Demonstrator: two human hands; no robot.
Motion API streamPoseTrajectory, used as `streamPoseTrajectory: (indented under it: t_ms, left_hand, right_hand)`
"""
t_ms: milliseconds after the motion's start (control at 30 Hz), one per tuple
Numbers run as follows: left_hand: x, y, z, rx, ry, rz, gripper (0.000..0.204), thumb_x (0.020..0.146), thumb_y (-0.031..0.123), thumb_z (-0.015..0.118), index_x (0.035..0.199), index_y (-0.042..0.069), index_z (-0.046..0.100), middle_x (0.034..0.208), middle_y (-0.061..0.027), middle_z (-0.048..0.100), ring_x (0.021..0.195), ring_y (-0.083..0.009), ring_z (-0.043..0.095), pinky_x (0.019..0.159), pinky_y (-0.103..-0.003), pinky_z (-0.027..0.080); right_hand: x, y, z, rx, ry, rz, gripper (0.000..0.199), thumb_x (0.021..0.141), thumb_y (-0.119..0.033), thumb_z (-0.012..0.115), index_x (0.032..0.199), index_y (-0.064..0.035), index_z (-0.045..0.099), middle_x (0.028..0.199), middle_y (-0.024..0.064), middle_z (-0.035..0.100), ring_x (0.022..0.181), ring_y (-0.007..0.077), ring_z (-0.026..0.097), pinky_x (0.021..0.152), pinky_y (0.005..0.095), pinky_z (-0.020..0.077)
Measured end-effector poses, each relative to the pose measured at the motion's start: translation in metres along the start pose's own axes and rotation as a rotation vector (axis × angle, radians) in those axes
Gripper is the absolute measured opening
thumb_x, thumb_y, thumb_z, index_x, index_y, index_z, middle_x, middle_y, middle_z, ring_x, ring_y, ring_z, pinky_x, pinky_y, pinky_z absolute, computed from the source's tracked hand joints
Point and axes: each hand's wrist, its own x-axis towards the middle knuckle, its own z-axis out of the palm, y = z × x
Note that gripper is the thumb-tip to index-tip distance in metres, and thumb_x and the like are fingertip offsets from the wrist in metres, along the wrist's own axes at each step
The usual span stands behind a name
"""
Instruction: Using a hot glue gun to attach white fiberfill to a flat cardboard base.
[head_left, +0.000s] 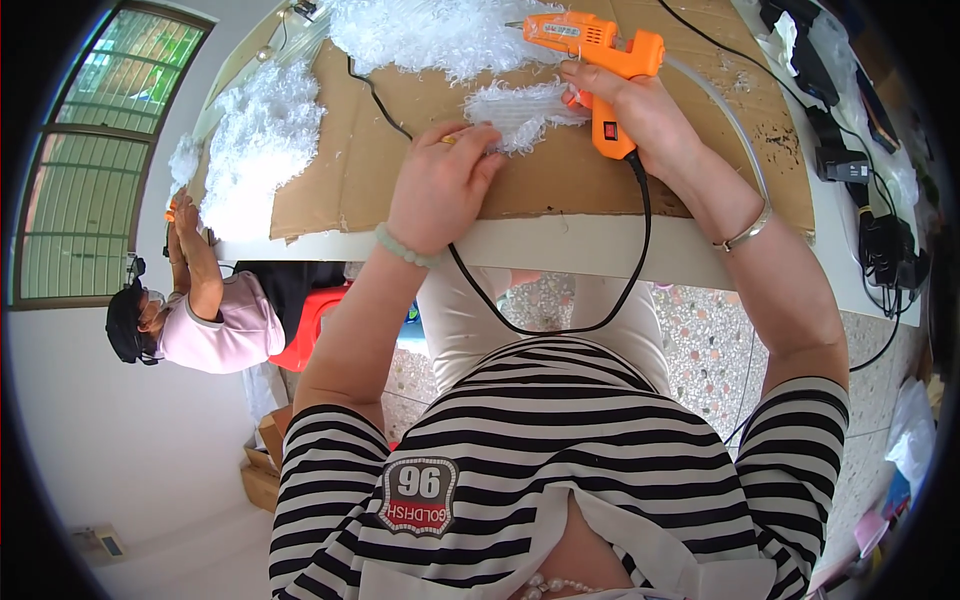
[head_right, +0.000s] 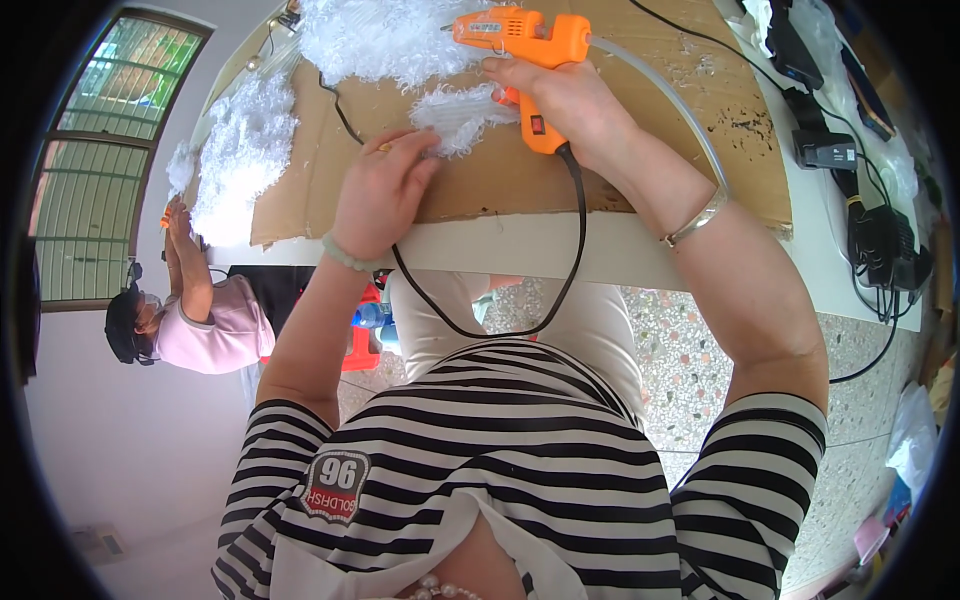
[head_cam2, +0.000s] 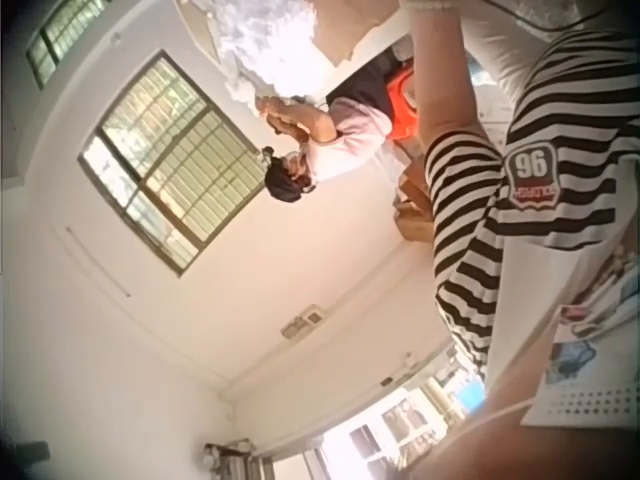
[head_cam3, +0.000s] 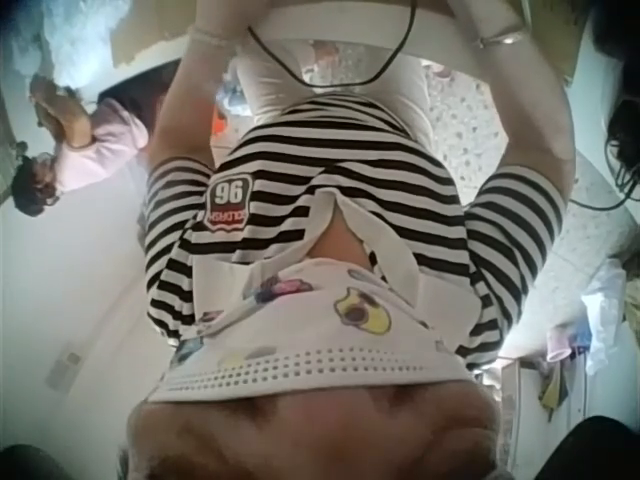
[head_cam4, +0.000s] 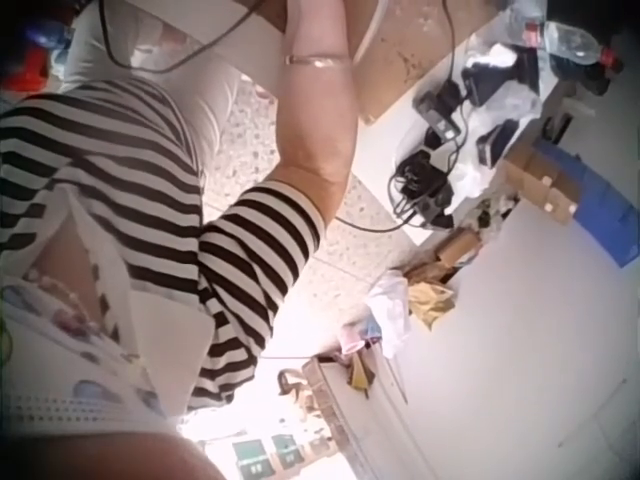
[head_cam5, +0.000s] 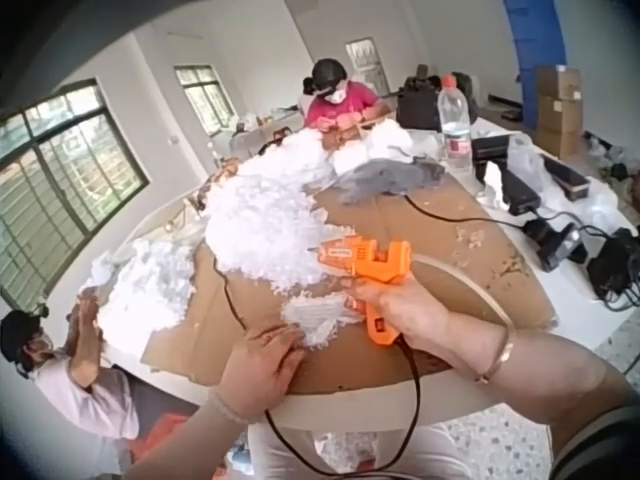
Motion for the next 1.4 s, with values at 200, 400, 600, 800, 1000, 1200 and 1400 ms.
streamPoseTrajectory:
  t_ms: [200,400,600,800,1000,1200,1400]
  left_hand:
    - [0.013,-0.016,-0.006,-0.37,0.127,-0.325,0.019,0.085,0.014,0.056,0.099,0.002,0.061,0.091,-0.0133,0.064,0.09,-0.0314,0.059,0.077,-0.036,0.048]
    - [0.025,-0.021,-0.001,-0.313,-0.019,-0.332,0.021,0.09,0.016,0.052,0.105,0.004,0.061,0.09,-0.0118,0.065,0.086,-0.0239,0.061,0.075,-0.031,0.047]
    - [0.03,-0.038,0.008,-0.372,0.099,-0.306,0.022,0.088,0.013,0.052,0.107,0.005,0.06,0.09,-0.0138,0.065,0.08,-0.0262,0.062,0.07,-0.032,0.048]
    - [0.035,-0.038,0.005,-0.35,0.11,-0.334,0.022,0.086,0.012,0.053,0.106,0.006,0.06,0.088,-0.0141,0.064,0.078,-0.0271,0.062,0.069,-0.032,0.048]
    - [0.037,-0.02,0.005,-0.336,0.239,-0.223,0.022,0.083,0.007,0.053,0.104,0.006,0.061,0.086,-0.0137,0.064,0.081,-0.0305,0.06,0.071,-0.035,0.048]
    - [0.043,-0.002,0.015,-0.337,0.164,-0.061,0.019,0.078,0.0,0.05,0.095,0.005,0.058,0.081,-0.0114,0.064,0.083,-0.0301,0.059,0.074,-0.038,0.048]
    - [0.05,-0.011,0.03,-0.341,0.123,-0.036,0.017,0.08,-0.002,0.046,0.094,0.005,0.053,0.086,-0.0093,0.064,0.082,-0.029,0.059,0.071,-0.037,0.048]
  right_hand:
    - [-0.002,-0.003,0.0,-0.017,0.006,0.019,0.032,0.088,-0.021,0.055,0.112,0.0004,0.057,0.095,0.0045,0.061,0.086,0.0119,0.056,0.077,0.0277,0.0459]
    - [-0.002,-0.002,0.0,0.013,0.007,0.014,0.034,0.088,-0.021,0.056,0.114,0.0006,0.056,0.098,0.0049,0.061,0.087,0.0124,0.056,0.078,0.0279,0.0454]
    - [-0.004,-0.004,0.002,0.021,0.005,0.023,0.034,0.087,-0.021,0.056,0.114,0.0003,0.056,0.101,0.0056,0.061,0.088,0.0132,0.057,0.079,0.0282,0.0455]
    - [-0.004,-0.012,0.0,0.085,0.037,-0.024,0.03,0.087,-0.019,0.057,0.109,0.0002,0.055,0.096,0.0073,0.06,0.087,0.0157,0.059,0.082,0.031,0.0486]
    - [-0.006,-0.036,-0.01,0.221,0.046,-0.144,0.025,0.087,-0.015,0.054,0.103,0.0038,0.053,0.091,0.0128,0.059,0.087,0.024,0.061,0.084,0.0367,0.0524]
    - [-0.023,-0.052,-0.028,0.007,0.087,-0.149,0.025,0.086,-0.017,0.058,0.101,0.0028,0.056,0.091,0.0138,0.061,0.079,0.0229,0.063,0.077,0.0363,0.0538]
    - [-0.054,-0.048,-0.051,-0.278,0.067,0.0,0.024,0.085,-0.018,0.061,0.1,0.0006,0.058,0.091,0.0083,0.061,0.083,0.0162,0.06,0.074,0.032,0.053]
